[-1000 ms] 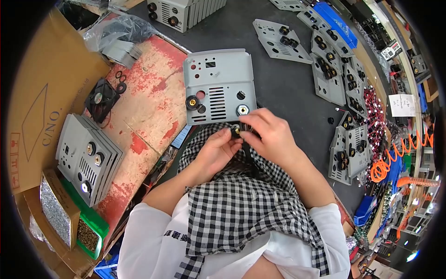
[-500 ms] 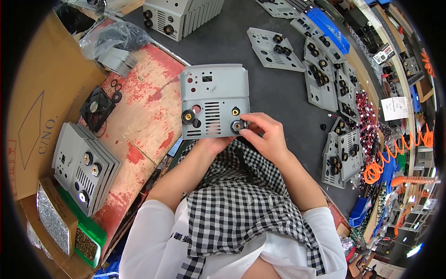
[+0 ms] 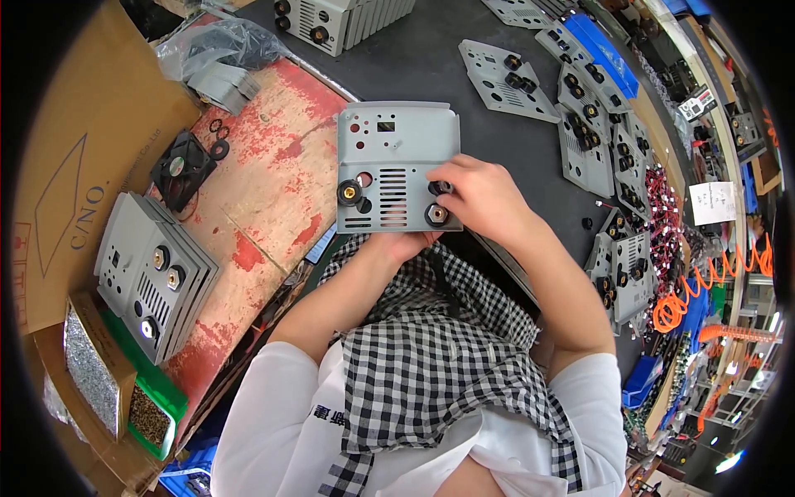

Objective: Inserting and securing components into metal enclosure panels at a workbench.

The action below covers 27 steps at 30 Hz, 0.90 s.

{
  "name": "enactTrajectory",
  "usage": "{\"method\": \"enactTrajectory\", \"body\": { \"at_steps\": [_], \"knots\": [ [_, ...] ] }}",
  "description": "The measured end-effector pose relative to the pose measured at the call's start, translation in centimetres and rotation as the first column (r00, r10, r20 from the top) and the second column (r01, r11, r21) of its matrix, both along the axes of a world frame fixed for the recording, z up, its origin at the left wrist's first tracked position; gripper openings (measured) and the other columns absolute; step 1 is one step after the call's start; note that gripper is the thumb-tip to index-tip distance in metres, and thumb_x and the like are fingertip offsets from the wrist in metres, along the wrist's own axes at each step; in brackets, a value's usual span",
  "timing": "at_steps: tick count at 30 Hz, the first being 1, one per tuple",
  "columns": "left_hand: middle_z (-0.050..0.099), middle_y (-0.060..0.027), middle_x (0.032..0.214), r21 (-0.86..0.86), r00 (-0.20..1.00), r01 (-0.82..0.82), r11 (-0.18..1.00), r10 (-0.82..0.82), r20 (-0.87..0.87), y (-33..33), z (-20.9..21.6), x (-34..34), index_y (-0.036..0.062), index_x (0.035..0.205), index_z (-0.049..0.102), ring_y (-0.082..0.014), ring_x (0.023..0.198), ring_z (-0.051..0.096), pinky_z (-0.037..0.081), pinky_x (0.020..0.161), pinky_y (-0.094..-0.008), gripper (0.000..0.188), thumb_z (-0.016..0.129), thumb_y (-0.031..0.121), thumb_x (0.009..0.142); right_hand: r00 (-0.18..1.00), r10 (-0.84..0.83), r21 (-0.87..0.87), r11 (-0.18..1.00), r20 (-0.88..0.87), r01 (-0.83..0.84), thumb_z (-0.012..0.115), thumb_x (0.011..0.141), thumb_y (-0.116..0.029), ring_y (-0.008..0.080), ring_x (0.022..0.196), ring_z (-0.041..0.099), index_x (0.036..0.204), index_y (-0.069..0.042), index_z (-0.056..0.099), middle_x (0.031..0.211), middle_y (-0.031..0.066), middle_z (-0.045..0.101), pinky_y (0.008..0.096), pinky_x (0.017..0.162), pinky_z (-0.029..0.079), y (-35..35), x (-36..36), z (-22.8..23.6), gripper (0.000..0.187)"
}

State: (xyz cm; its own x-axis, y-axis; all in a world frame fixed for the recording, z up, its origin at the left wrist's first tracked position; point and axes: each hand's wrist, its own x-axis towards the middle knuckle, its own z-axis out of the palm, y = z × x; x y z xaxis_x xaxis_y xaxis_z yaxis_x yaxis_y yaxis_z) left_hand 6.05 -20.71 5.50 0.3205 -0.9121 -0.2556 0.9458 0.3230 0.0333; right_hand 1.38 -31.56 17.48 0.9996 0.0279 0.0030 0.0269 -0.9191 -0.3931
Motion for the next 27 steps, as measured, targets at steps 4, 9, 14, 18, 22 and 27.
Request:
{"method": "enactTrajectory", "body": {
  "at_steps": [4, 9, 14, 18, 22, 27],
  "knots": [
    [0.058, -0.0030, 0.102, 0.078, 1.000, -0.015, 0.997, 0.016, -0.015, -0.1, 1.0, -0.3, 0.0138, 0.106, 0.051, -0.0164, 0.089, 0.059, 0.051, 0.075, -0.0335, 0.025, 0.039, 0.030, 0.090, 0.967, 0.216, -0.445, 0.859, -0.134, -0.254, 0.061, 0.066, -0.009, 0.0262, 0.067, 0.061, 0.077, -0.004, 0.058, 0.076, 0.0088, 0.058, 0.0348, 0.060, 0.050, 1.3, 1.5, 0.2, 0.013],
    [0.057, -0.0022, 0.103, 0.065, 0.997, -0.053, 0.996, 0.057, -0.055, -0.3, 0.5, -0.4, 0.0148, 0.105, 0.051, -0.0154, 0.091, 0.058, 0.051, 0.077, -0.0341, 0.028, 0.036, 0.034, 0.091, 0.960, 0.181, -0.508, 0.819, -0.214, -0.268, 0.062, 0.066, -0.010, 0.0246, 0.069, 0.060, 0.076, -0.005, 0.058, 0.073, 0.0077, 0.057, 0.0334, 0.061, 0.050, 0.3, 1.6, -0.4, 0.012],
    [0.057, -0.0018, 0.103, 0.102, 0.997, -0.052, 0.993, 0.057, -0.045, -0.3, 0.2, -0.2, 0.0155, 0.105, 0.052, -0.0154, 0.089, 0.058, 0.051, 0.076, -0.0334, 0.028, 0.036, 0.033, 0.091, 0.953, 0.256, -0.471, 0.869, 0.165, -0.152, 0.063, 0.064, -0.012, 0.0211, 0.075, 0.056, 0.080, -0.005, 0.060, 0.080, 0.0057, 0.056, 0.0311, 0.065, 0.049, 0.0, 0.2, -1.9, 0.017],
    [0.058, 0.0000, 0.102, 0.079, 0.996, -0.035, 0.996, 0.041, -0.074, -0.6, -0.6, -0.3, 0.0177, 0.105, 0.053, -0.0155, 0.088, 0.058, 0.051, 0.074, -0.0339, 0.026, 0.038, 0.033, 0.090, 0.960, 0.221, -0.374, 0.916, 0.171, -0.145, 0.062, 0.062, -0.010, 0.0210, 0.075, 0.056, 0.083, -0.006, 0.060, 0.084, 0.0052, 0.055, 0.0312, 0.065, 0.049, -0.4, -0.3, -2.1, 0.022],
    [0.058, 0.0001, 0.101, 0.099, 0.997, -0.037, 0.994, 0.043, -0.062, -0.7, -0.3, -0.2, 0.0178, 0.105, 0.052, -0.0150, 0.088, 0.058, 0.051, 0.074, -0.0338, 0.027, 0.037, 0.033, 0.090, 0.955, 0.248, -0.357, 0.917, 0.160, -0.178, 0.062, 0.060, -0.009, 0.0196, 0.075, 0.055, 0.082, -0.007, 0.060, 0.080, 0.0031, 0.056, 0.0311, 0.065, 0.048, -0.7, -0.2, -1.9, 0.021],
    [0.058, 0.0006, 0.098, 0.063, 0.997, -0.035, 0.997, 0.040, -0.070, -0.7, 0.4, -0.1, 0.0169, 0.102, 0.053, -0.0141, 0.084, 0.059, 0.052, 0.070, -0.0303, 0.026, 0.036, 0.033, 0.091, 0.967, 0.219, -0.502, 0.855, 0.128, -0.127, 0.066, 0.061, -0.016, 0.0179, 0.071, 0.053, 0.077, -0.009, 0.060, 0.071, 0.0011, 0.055, 0.0315, 0.066, 0.042, -0.6, 0.7, -1.3, 0.018]
  ]
}}
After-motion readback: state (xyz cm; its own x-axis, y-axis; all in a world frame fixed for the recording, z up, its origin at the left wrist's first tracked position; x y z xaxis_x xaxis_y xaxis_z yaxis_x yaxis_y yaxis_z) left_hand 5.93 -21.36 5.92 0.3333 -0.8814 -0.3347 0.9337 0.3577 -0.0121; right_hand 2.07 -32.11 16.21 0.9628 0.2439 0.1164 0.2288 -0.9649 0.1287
